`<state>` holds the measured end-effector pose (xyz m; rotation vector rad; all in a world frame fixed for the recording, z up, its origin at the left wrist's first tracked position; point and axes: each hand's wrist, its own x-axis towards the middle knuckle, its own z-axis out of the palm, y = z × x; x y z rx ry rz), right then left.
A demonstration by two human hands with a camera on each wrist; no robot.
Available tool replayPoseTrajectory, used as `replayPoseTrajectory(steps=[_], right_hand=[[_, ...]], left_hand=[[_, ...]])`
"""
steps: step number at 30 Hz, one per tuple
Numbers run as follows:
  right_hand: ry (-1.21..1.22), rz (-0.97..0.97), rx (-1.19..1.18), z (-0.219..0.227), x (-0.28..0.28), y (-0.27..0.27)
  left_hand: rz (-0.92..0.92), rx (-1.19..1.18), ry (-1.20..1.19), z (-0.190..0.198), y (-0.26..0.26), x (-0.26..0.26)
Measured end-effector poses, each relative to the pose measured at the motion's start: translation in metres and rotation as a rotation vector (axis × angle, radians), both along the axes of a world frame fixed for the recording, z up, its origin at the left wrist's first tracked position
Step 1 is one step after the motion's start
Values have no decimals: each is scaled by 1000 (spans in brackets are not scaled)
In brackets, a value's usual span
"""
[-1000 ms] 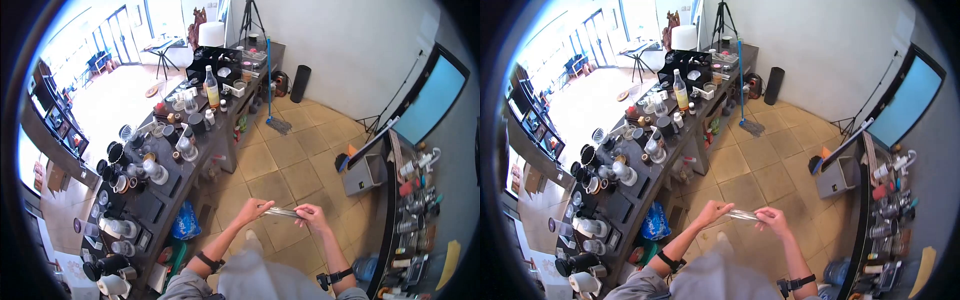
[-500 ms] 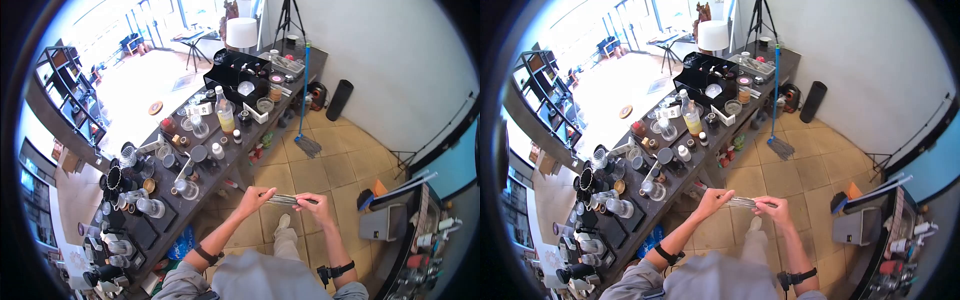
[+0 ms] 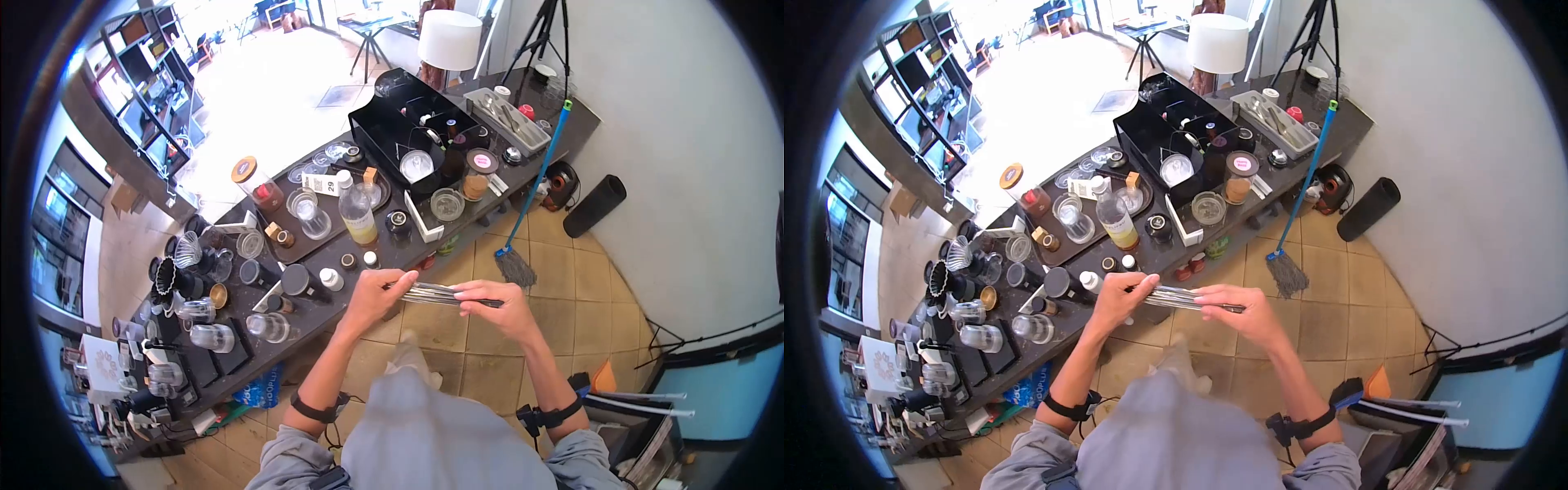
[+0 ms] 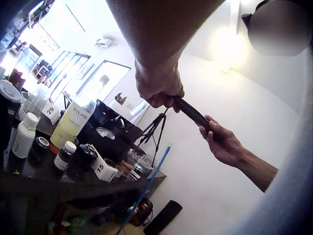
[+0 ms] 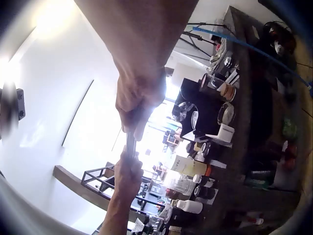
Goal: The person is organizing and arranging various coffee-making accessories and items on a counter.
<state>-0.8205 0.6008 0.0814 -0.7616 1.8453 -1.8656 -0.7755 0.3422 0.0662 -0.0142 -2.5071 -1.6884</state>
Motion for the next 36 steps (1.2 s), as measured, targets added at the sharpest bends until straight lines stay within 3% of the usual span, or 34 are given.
replayPoseTrajectory(steps=[4, 6, 10, 11, 12, 14, 16, 17, 19, 25, 28, 30, 32, 34, 36], right_hand=[[18, 54, 67, 16, -77, -13], [56, 100, 72, 24, -114, -17], [31, 124, 103, 59, -203, -37], [8, 116, 110, 68, -225, -40], [146, 115, 196, 78, -250, -43], [102, 114, 147, 105, -285, -66], [270, 64, 226, 114, -327, -80], [225, 48, 205, 124, -345, -93], [426, 12, 327, 131, -397, -110], [911, -5, 506, 87, -561, -189], [1089, 100, 503, 66, -603, -228], [1076, 179, 495, 54, -626, -244], [1117, 265, 678, 54, -629, -256], [1103, 291, 680, 57, -629, -265], [979, 341, 902, 63, -627, -275]], left_hand=[[52, -47, 63, 6, -12, -55], [40, 25, 5, 8, -20, -79], [35, 205, 219, 18, -50, -133], [90, 282, 229, 24, -54, -141], [148, 364, 223, 29, -56, -148], [191, 372, 277, 39, -60, -168], [233, 367, 340, 45, -65, -179], [197, 303, 331, 45, -70, -181], [157, 235, 339, 47, -75, -182], [292, 172, 247, 37, -81, -180], [404, 192, 183, 38, -76, -183], [500, 195, 168, 35, -72, -185], [569, 233, 157, 36, -65, -190], [644, 244, 168, 35, -60, -194], [682, 255, 143, 33, -54, -199]])
